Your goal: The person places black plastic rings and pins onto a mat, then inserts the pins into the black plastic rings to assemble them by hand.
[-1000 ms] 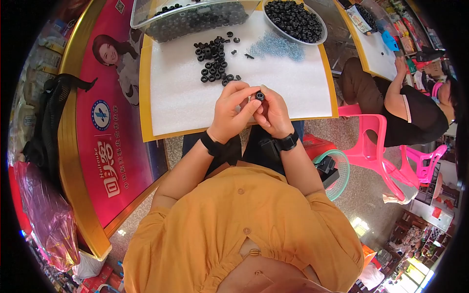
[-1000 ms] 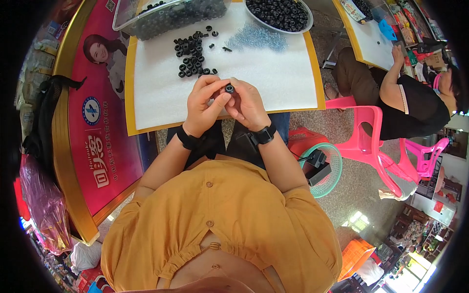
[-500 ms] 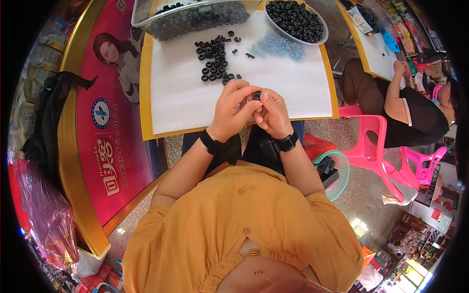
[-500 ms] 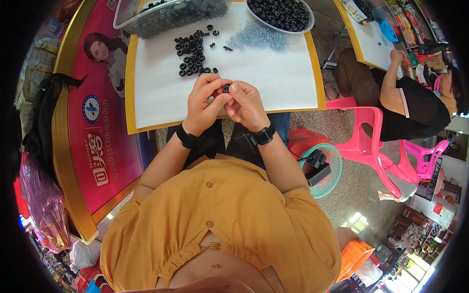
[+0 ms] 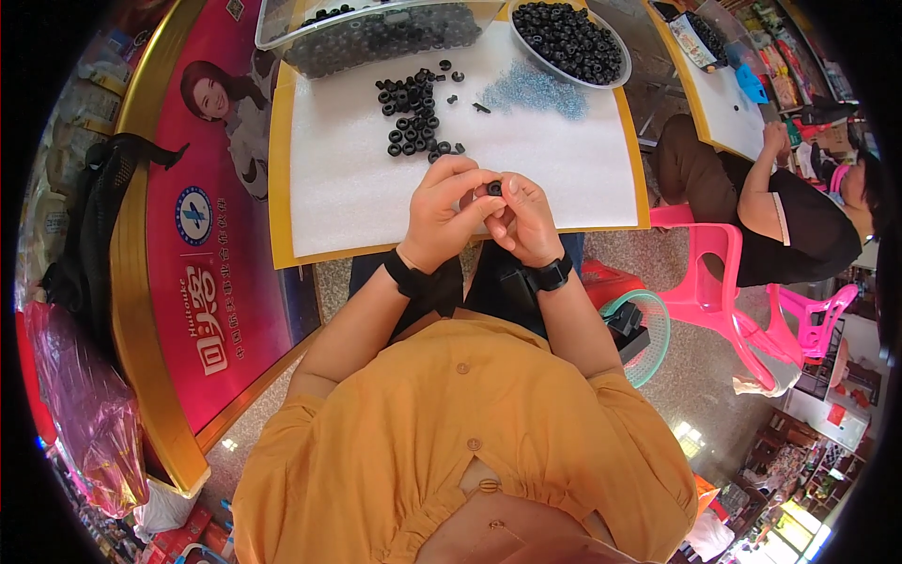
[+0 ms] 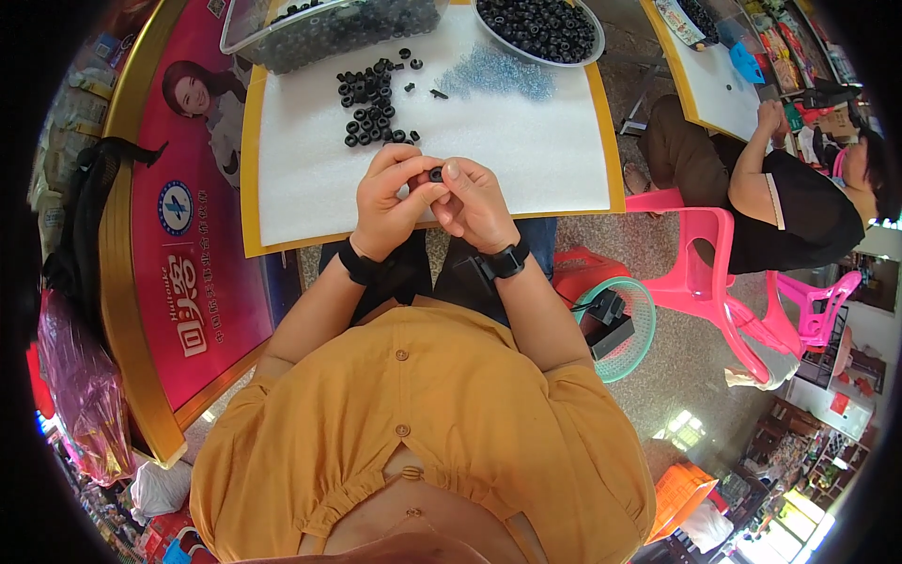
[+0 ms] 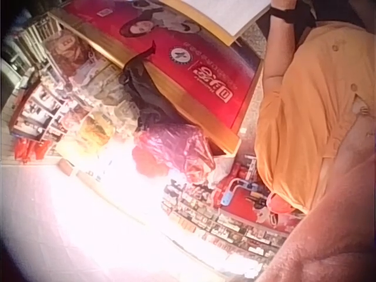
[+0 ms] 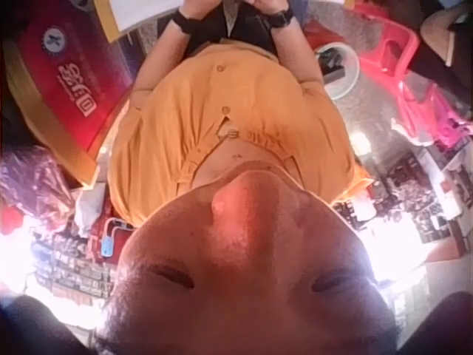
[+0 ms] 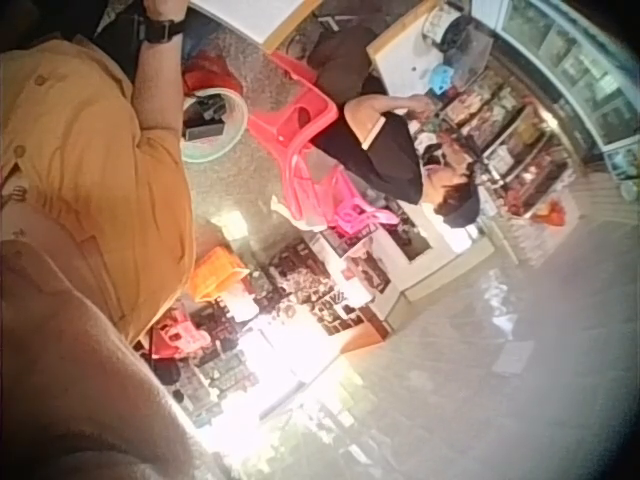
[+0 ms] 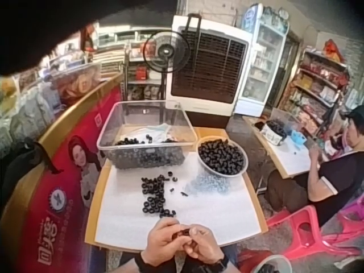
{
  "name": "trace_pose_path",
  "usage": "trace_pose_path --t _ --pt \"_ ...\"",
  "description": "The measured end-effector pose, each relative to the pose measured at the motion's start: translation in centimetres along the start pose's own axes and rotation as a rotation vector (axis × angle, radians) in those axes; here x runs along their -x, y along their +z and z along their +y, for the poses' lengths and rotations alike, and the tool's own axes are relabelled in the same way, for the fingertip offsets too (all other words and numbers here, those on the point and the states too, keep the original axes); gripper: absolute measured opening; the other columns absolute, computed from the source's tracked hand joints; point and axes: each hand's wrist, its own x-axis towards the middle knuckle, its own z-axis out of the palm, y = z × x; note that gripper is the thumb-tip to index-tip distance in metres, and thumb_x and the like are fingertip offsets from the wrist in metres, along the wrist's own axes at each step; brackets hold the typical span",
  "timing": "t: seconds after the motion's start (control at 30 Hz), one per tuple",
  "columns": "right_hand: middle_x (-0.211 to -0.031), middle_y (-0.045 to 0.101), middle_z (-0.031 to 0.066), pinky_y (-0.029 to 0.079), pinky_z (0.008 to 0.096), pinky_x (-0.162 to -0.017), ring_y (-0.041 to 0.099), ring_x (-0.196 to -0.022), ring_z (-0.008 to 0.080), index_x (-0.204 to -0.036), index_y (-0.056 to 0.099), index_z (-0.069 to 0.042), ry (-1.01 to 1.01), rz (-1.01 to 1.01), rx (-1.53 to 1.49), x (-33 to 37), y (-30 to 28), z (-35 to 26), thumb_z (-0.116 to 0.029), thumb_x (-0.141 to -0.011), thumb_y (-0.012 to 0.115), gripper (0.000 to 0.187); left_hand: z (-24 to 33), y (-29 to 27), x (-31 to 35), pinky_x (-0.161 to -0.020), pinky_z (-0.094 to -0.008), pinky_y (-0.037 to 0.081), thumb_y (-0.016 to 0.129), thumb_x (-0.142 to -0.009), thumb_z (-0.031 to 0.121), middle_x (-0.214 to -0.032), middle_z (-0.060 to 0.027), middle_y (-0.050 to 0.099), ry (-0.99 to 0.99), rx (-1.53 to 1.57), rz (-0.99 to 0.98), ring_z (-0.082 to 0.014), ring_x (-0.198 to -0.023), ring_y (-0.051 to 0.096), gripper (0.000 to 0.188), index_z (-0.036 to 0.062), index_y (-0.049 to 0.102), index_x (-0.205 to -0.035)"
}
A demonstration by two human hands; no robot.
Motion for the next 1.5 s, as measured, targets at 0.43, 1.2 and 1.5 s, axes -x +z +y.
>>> trace_pose_path --t 0.43,1.2,1.5 --pt "-0.078 0.060 0.0027 0.032 0.0181 -0.037 0.047 -0.048 0.0058 -0.101 0.062 -0.002 0.003 -0.017 -0.070 0.0 0.0 -0.4 -0.038 -0.104 0.053 0.037 -0.5 0.1 0.2 -0.062 -0.0225 0.046 0.078 -0.079 0.004 -0.099 -0.0056 0.060 -0.005 0.073 0.004 -0.0093 -0.070 0.054 0.034 0.0037 0.072 -0.113" --pt "-0.081 0.065 0.0038 0.050 0.0226 -0.056 0.060 -0.063 0.0104 -0.104 0.065 -0.003 0.019 0.024 -0.108 -0.3 1.0 -0.3 -0.030 -0.104 0.057 0.028 -0.2 0.4 0.1 -0.077 -0.0242 0.049 0.074 -0.084 0.000 -0.115 -0.0080 0.056 -0.009 0.027 0.083 -0.0155 -0.096 0.058 0.030 0.0033 0.072 -0.113" --pt "-0.085 0.067 0.0054 0.047 0.0221 -0.052 0.059 -0.060 0.0104 -0.104 0.063 -0.005 -0.082 0.070 -0.162 -0.5 0.3 0.1 -0.021 -0.101 0.061 0.016 0.4 0.8 0.3 -0.070 -0.0258 0.052 0.078 -0.080 0.002 -0.104 -0.0091 0.063 -0.087 0.099 0.120 -0.0158 -0.085 0.062 0.029 0.0033 0.073 -0.109"
